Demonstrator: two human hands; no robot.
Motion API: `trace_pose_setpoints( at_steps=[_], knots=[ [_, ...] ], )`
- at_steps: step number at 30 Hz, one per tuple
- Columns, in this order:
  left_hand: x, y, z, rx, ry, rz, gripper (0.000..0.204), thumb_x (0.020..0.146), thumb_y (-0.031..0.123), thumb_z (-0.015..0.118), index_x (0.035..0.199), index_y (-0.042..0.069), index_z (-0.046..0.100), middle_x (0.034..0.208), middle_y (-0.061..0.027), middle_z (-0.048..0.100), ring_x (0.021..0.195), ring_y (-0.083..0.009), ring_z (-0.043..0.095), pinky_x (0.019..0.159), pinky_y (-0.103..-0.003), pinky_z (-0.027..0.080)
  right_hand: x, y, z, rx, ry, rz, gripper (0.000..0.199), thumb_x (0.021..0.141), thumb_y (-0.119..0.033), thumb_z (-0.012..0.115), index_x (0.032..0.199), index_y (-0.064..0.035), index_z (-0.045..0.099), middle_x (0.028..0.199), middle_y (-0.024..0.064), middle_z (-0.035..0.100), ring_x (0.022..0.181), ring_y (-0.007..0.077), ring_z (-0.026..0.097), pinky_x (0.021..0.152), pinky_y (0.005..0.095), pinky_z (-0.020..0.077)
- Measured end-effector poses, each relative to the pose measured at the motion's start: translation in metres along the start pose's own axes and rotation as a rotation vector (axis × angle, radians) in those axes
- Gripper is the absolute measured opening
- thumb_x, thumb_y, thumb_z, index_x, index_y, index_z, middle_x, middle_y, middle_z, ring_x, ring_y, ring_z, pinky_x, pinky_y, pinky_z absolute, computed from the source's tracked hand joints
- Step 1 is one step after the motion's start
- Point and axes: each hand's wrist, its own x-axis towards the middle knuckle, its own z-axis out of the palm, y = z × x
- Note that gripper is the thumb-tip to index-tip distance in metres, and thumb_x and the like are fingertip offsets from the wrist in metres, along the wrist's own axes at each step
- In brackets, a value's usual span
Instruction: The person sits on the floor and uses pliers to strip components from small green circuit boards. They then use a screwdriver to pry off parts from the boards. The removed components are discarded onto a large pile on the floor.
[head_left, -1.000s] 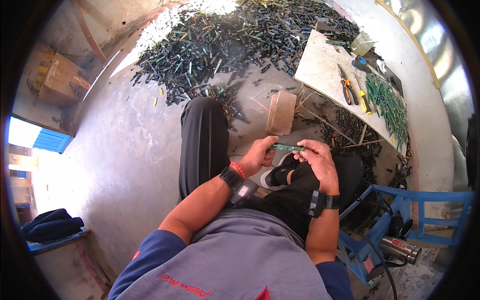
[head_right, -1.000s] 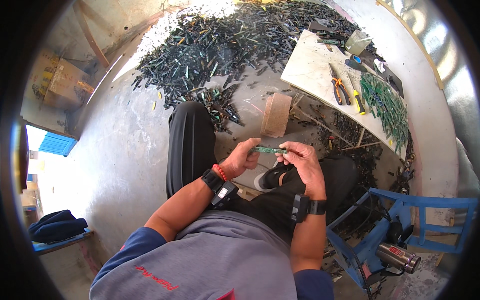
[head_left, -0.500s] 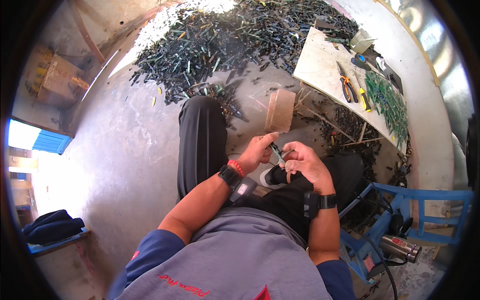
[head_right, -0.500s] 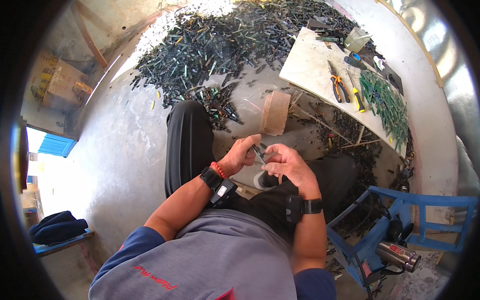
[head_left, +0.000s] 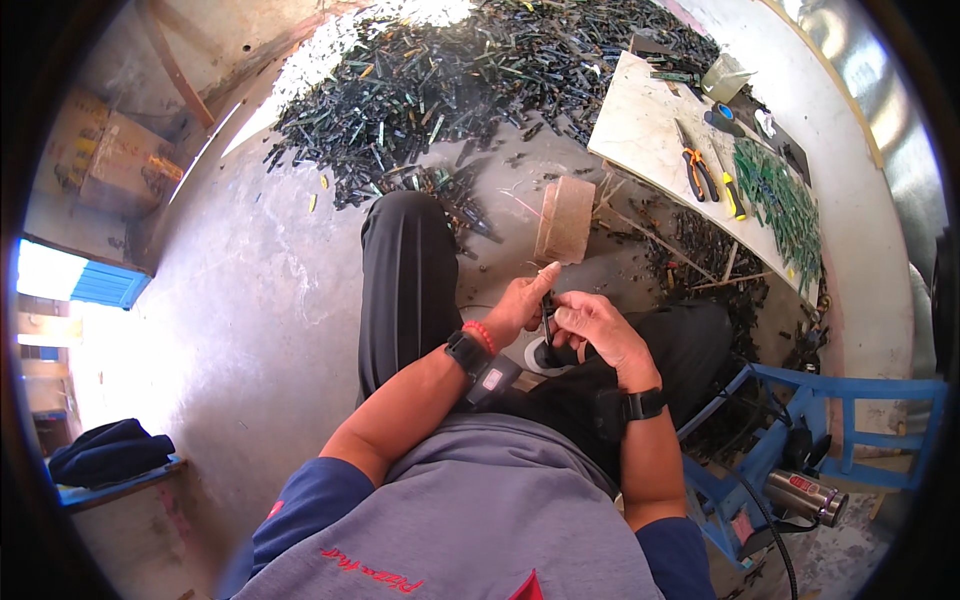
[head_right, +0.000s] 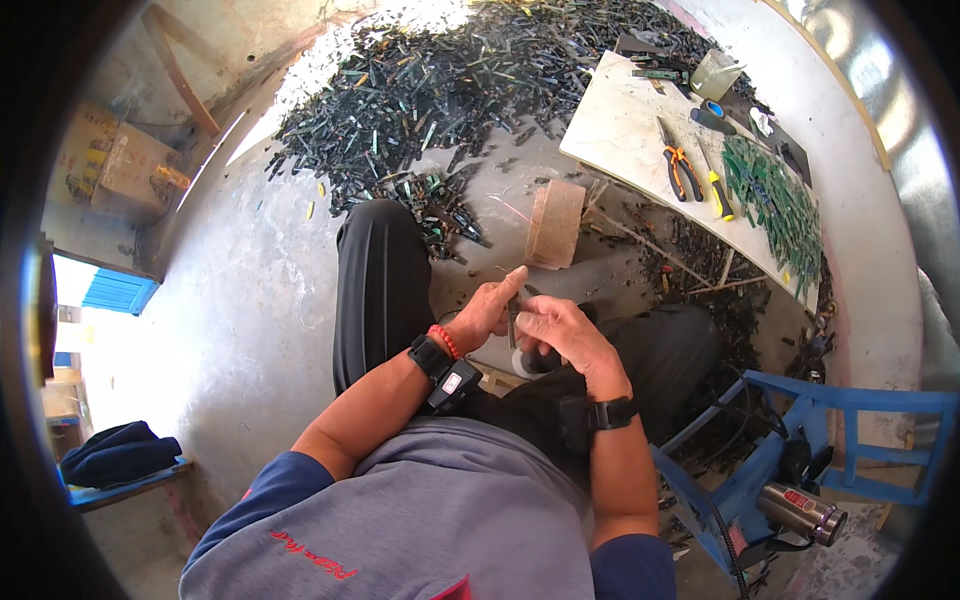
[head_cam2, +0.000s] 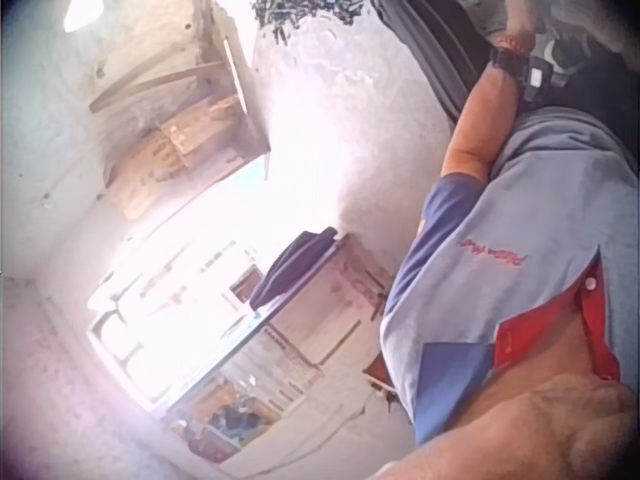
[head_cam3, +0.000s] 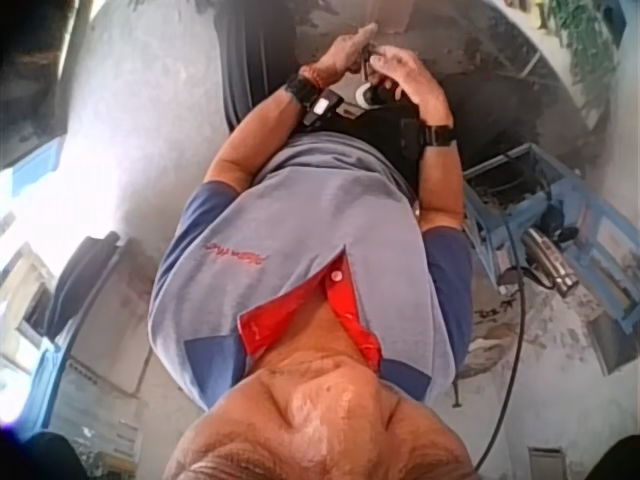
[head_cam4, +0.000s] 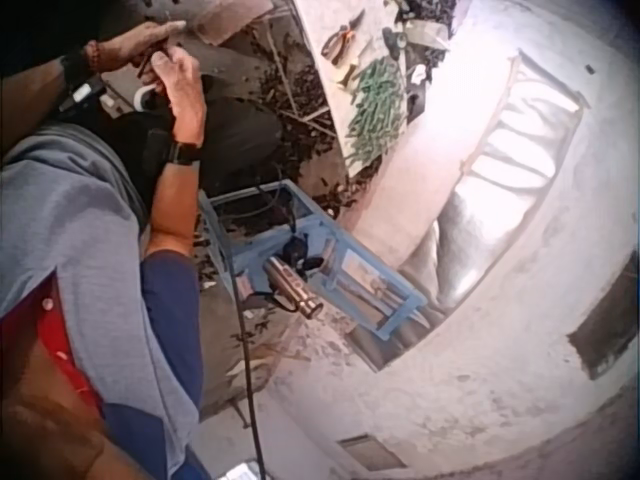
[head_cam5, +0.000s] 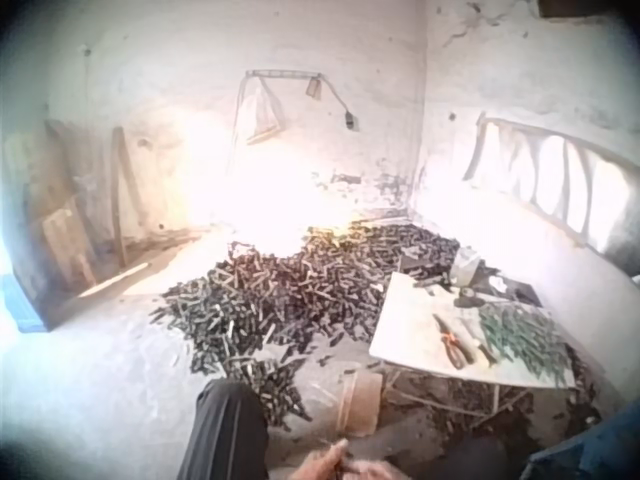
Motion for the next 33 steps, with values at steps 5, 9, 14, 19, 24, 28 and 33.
trace_pose_setpoints(
  at_steps=[5,9,14,19,24,28,33],
  knots=[
    [-0.002,0.002,0.006,0.122,-0.017,-0.012,0.059,0.093,0.064,0.046,0.067,0.012,0.047,0.057,0.0039,0.036,0.047,-0.0069,0.028,0.043,-0.026,0.022,0.011,0.016,-0.008,-0.120,0.075,0.060,0.025,0.092,-0.027,0.064,0.090,-0.0022,0.066,0.078,0.0028,0.064,0.065,0.0085,0.058,0.049,0.0219,0.0453],
    [0.001,-0.003,0.005,0.148,-0.044,0.012,0.065,0.092,0.069,0.042,0.071,0.009,0.052,0.058,0.0020,0.041,0.048,-0.0077,0.030,0.044,-0.026,0.024,0.010,0.017,-0.007,-0.046,0.072,0.011,0.023,0.092,-0.024,0.063,0.092,-0.0018,0.066,0.077,0.0026,0.064,0.066,0.0088,0.060,0.052,0.0212,0.0457],
    [0.009,-0.008,0.000,0.084,-0.062,-0.017,0.070,0.093,0.071,0.034,0.071,0.008,0.053,0.060,0.0009,0.042,0.049,-0.0095,0.032,0.044,-0.026,0.025,0.010,0.017,-0.007,0.067,0.159,0.024,0.025,0.090,-0.024,0.067,0.096,-0.0002,0.067,0.078,0.0026,0.066,0.067,0.0083,0.061,0.056,0.0221,0.0462],
    [0.005,-0.007,0.001,0.110,-0.116,-0.025,0.069,0.095,0.070,0.028,0.073,0.008,0.051,0.063,0.0006,0.042,0.051,-0.0100,0.032,0.045,-0.025,0.025,0.014,0.019,-0.007,0.255,0.269,-0.065,0.022,0.089,-0.020,0.071,0.098,-0.0010,0.067,0.078,0.0016,0.066,0.067,0.0069,0.059,0.057,0.0204,0.0451],
    [0.006,-0.010,0.003,0.022,-0.134,-0.066,0.064,0.097,0.067,0.030,0.075,0.009,0.048,0.064,0.0010,0.040,0.051,-0.0097,0.030,0.045,-0.025,0.022,0.017,0.023,-0.004,0.203,0.329,-0.106,0.024,0.087,-0.021,0.073,0.099,-0.0006,0.068,0.076,-0.0006,0.064,0.065,0.0051,0.053,0.056,0.0203,0.0413],
    [0.006,-0.006,0.002,-0.142,-0.181,-0.114,0.055,0.100,0.058,0.035,0.076,0.010,0.046,0.064,0.0019,0.037,0.050,-0.0092,0.028,0.045,-0.025,0.021,0.020,0.026,-0.004,0.193,0.414,-0.121,0.026,0.085,-0.021,0.075,0.099,-0.0002,0.068,0.074,-0.0018,0.062,0.064,0.0048,0.051,0.056,0.0207,0.0402],
    [0.008,-0.008,-0.001,-0.217,-0.213,-0.148,0.048,0.102,0.050,0.037,0.074,0.012,0.043,0.064,0.0035,0.033,0.050,-0.0082,0.024,0.044,-0.024,0.018,0.018,0.022,-0.001,0.211,0.431,-0.090,0.027,0.085,-0.022,0.076,0.098,-0.0004,0.068,0.072,-0.0026,0.060,0.064,0.0046,0.051,0.055,0.0208,0.0399]
  ],
)
